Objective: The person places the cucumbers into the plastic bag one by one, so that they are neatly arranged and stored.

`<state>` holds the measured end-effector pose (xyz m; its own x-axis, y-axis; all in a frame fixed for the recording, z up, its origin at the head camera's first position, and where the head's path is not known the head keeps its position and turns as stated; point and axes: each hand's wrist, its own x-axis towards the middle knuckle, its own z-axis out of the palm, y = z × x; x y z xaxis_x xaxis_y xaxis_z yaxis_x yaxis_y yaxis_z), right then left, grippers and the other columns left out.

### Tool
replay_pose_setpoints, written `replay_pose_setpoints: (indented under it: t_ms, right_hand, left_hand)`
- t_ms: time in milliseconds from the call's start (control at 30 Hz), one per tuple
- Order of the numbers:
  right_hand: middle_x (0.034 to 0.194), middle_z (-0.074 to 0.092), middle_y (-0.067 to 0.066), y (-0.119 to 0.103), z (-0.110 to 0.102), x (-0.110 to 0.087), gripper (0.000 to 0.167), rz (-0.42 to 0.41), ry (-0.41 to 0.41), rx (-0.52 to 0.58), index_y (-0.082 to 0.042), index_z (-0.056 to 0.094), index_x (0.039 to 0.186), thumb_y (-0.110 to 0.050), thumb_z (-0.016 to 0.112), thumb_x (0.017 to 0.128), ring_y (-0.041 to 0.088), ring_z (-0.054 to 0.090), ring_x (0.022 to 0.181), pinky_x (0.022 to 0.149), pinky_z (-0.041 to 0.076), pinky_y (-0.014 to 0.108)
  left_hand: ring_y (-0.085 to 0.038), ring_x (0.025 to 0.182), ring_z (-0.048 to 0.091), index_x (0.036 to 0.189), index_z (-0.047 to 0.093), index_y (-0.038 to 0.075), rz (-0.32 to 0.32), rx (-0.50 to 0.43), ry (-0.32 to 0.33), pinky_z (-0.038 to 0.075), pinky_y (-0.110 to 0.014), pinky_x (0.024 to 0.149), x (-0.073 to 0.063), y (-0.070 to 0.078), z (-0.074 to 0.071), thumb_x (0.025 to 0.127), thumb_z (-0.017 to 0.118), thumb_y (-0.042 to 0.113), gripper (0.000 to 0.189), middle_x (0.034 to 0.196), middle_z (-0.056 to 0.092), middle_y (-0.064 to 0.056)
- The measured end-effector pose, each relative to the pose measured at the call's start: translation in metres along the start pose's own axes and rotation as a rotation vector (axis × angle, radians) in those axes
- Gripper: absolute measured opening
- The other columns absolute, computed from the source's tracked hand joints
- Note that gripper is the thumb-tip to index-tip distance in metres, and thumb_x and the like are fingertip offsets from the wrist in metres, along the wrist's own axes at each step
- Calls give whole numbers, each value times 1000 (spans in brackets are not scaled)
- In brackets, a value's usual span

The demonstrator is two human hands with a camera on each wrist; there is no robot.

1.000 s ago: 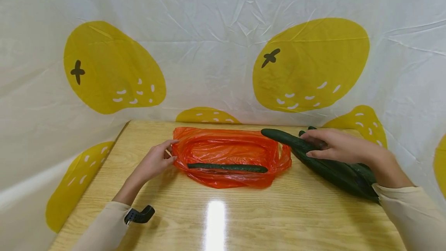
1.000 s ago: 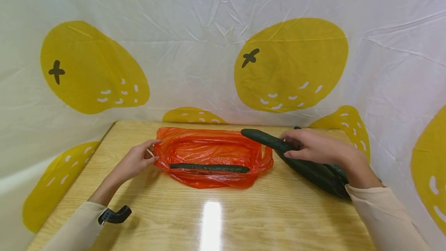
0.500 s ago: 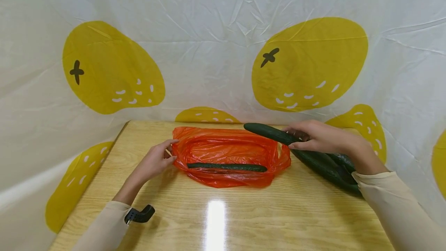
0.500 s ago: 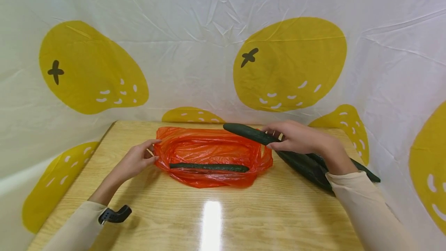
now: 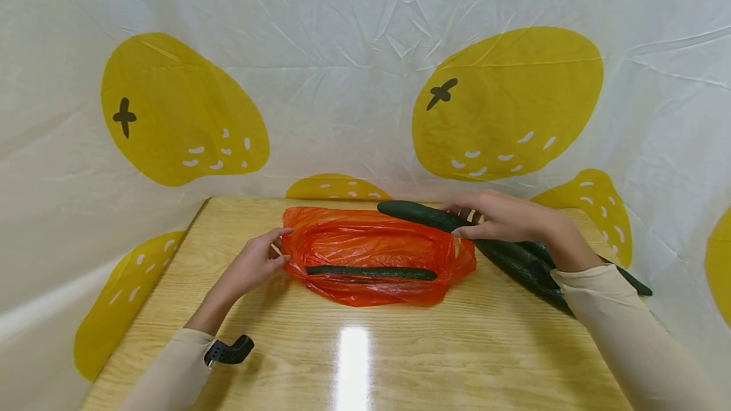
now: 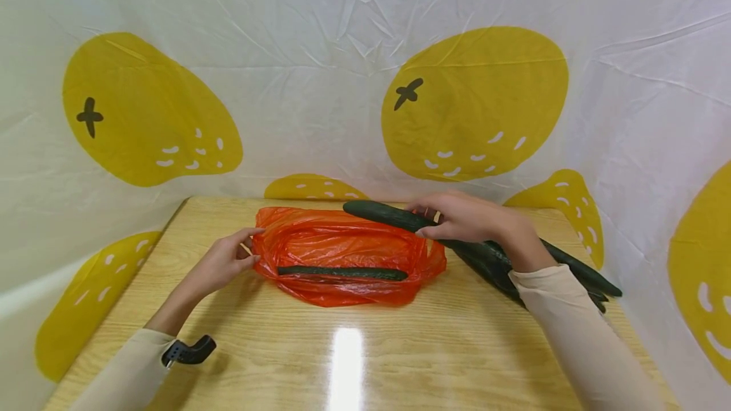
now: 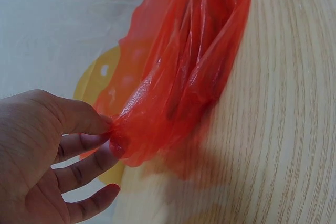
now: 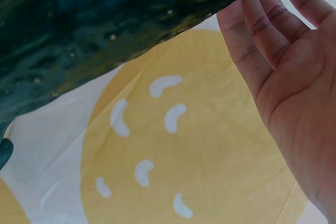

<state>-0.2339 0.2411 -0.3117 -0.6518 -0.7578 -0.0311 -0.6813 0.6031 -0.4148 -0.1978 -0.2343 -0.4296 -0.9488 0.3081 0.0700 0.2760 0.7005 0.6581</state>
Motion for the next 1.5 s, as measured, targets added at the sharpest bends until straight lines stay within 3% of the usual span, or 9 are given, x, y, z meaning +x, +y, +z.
replay_pose_setpoints:
  t_ms: [700, 1033, 1500]
  right_hand:
    - [132, 65, 3, -8, 14, 28, 47, -76, 4, -7, -13, 59, 140, -35, 67, 99, 19, 65, 107, 91, 55, 44]
    - [130, 65, 1, -14, 20, 40, 46, -122, 25, -25, -16, 59, 140, -36, 67, 99, 18, 65, 106, 88, 56, 41]
    - [133, 63, 3, -18, 29, 56, 48, -164, 10, -10, -15, 57, 142, -33, 67, 99, 19, 65, 109, 93, 54, 42]
  left_hand:
    - [-17, 79, 68, 144, 51, -2, 6, 2, 1, 58, -29, 67, -2, -1, -1, 91, 71, -1, 56, 99, 66, -11]
    - [-15, 78, 68, 144, 50, -2, 4, -18, -4, 58, -27, 66, -2, -5, 0, 91, 70, -3, 56, 98, 66, -11]
    - [-16, 79, 68, 145, 50, -1, -6, -19, -6, 58, -27, 66, -2, -5, -1, 91, 70, -2, 57, 99, 66, -11]
